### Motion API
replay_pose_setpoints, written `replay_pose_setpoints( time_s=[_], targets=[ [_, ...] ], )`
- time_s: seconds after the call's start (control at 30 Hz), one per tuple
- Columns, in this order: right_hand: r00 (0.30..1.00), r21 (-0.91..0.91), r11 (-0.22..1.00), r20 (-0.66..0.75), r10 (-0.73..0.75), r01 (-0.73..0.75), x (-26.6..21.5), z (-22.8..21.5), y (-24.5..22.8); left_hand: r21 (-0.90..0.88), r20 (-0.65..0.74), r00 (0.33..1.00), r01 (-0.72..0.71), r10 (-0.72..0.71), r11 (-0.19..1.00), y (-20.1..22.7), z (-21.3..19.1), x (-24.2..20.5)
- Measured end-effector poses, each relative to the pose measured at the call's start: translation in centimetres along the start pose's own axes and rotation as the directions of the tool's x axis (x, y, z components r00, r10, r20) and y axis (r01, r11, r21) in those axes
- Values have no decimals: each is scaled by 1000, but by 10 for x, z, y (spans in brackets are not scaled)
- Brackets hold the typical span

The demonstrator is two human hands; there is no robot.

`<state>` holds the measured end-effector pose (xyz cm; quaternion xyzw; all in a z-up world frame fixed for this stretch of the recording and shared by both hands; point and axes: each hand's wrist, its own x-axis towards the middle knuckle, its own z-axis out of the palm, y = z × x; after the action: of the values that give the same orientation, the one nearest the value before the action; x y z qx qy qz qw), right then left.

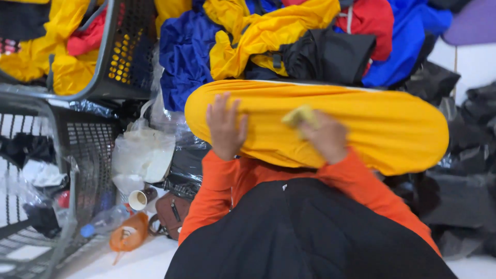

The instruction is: Fitting yellow fabric covers onto a motorcycle seat to trim excess material, cleaning them with a sponge, and then folding and bagging the finished covers.

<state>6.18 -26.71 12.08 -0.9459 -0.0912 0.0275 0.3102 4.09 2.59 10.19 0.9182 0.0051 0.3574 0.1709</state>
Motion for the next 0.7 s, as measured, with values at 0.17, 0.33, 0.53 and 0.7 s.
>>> replay_pose_setpoints(
  time_s=[0.17,0.33,0.53,0.7],
  targets=[
    [865,-302,820,-301,402,-486,-60,-69,187,54,361,931,-74,50,996,39,0,-7],
    [739,-203,918,-662,128,-342,-60,-114,150,76,343,938,-88,57,993,35,3,-6],
    [992,351,927,-59,-115,129,-6,-5,-50,136,257,960,-150,111,979,18,24,-25],
    [998,38,999,-53,38,-36,12,18,39,127,262,954,-185,148,974,14,24,-23]
  ],
)
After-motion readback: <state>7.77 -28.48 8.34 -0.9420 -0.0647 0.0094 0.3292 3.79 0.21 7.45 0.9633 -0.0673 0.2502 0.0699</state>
